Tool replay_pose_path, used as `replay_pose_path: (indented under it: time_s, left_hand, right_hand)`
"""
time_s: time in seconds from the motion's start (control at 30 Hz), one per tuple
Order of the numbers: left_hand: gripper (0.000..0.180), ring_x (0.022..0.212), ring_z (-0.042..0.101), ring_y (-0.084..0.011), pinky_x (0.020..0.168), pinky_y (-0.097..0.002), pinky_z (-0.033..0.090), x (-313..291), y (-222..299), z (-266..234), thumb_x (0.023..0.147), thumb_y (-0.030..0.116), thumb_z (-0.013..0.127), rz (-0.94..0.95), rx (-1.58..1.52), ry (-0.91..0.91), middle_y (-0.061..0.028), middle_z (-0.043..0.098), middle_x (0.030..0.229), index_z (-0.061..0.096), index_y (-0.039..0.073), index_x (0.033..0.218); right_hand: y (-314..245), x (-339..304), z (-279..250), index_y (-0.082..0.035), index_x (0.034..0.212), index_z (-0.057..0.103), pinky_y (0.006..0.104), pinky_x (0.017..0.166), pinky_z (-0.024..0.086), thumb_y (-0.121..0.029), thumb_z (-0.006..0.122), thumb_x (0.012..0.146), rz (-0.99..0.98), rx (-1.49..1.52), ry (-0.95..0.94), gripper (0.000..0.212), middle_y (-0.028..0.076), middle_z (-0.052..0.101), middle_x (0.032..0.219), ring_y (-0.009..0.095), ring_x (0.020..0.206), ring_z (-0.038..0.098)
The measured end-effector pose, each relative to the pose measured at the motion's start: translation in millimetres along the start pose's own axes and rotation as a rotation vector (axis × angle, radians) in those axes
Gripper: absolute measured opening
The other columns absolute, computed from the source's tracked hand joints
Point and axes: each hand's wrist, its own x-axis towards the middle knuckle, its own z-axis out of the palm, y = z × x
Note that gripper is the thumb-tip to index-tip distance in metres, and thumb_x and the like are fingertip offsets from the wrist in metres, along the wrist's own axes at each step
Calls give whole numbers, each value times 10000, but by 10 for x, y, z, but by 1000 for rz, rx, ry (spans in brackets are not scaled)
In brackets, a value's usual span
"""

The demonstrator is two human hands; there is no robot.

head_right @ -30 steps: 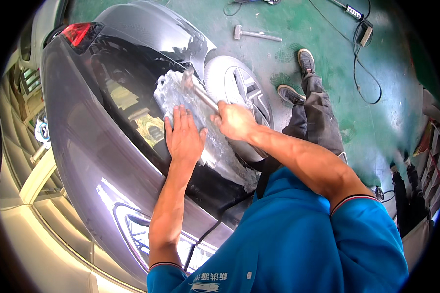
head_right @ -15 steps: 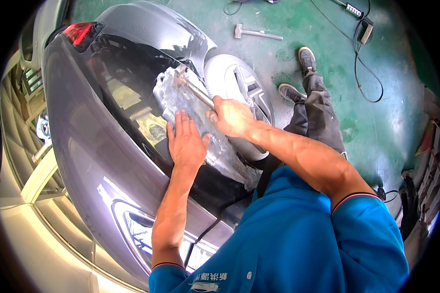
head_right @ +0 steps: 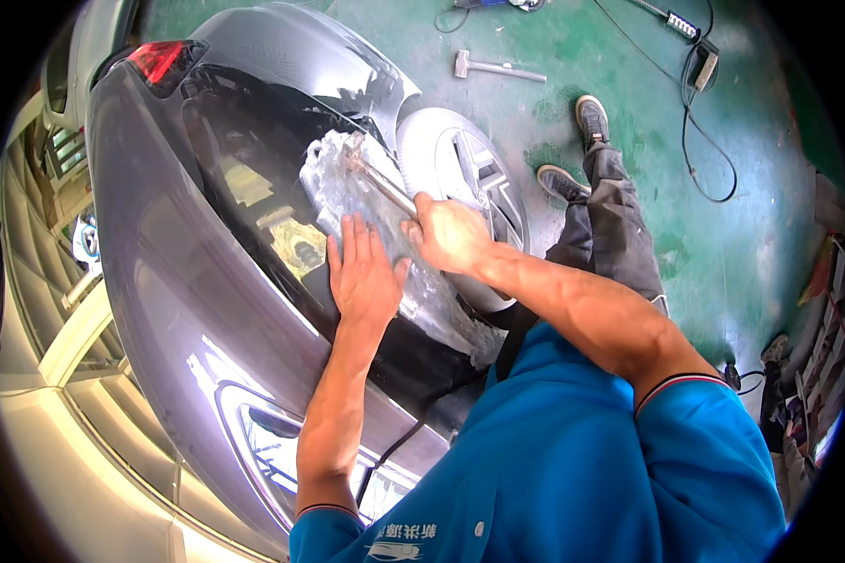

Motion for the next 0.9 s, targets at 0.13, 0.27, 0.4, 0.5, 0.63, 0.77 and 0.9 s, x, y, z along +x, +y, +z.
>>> replay_pose_path:
  time_s: [0.13,0.27,0.4,0.5,0.63,0.77,0.9]
  left_hand:
    - [718,1470,299,-335,1194,-532,215,-4,0,10,856,407,714,6,-22,18,-225,413,1517,512,-65,1358]
    - [722,1469,303,-337,1192,-533,217,41,10,1,846,392,728,-3,-58,33,-229,414,1515,509,-64,1360]
    - [726,1466,307,-339,1191,-533,219,4,17,-2,836,390,736,3,-54,37,-231,415,1513,511,-62,1357]
    - [719,1469,299,-337,1195,-524,213,-27,8,6,843,395,727,8,-44,23,-229,408,1516,511,-61,1356]
    - [704,1478,281,-334,1204,-510,194,-8,24,-5,862,399,704,3,-40,-1,-226,397,1523,507,-61,1358]
    - [703,1478,280,-334,1206,-511,189,16,27,-10,864,392,702,0,-58,-21,-225,394,1525,504,-62,1362]
    - [697,1474,291,-337,1202,-516,197,27,26,16,853,387,714,5,-64,3,-225,401,1523,518,-60,1351]
  right_hand:
    - [-11,4,-71,45,961,550,560,738,475,-320,596,948,11,-50,-64,368,295,649,819,493,830,634]
    - [-77,0,-70,37,960,550,558,754,480,-307,602,942,47,-21,-3,349,297,650,834,495,842,632]
    - [-44,14,-62,36,1003,557,559,772,494,-317,586,940,30,-52,-62,360,284,669,873,474,880,648]
    - [-103,13,-52,38,971,554,557,746,489,-316,592,939,8,-2,-40,358,282,661,835,481,857,643]
    - [-79,61,-88,40,960,548,558,730,483,-315,598,937,-103,-40,-87,359,284,654,811,486,833,638]
    - [-153,66,-44,39,998,554,558,742,488,-308,590,937,-51,22,-42,353,280,663,838,485,848,641]
    - [-193,91,-87,31,1017,578,552,766,498,-297,587,934,-2,18,-55,338,271,675,877,474,881,652]
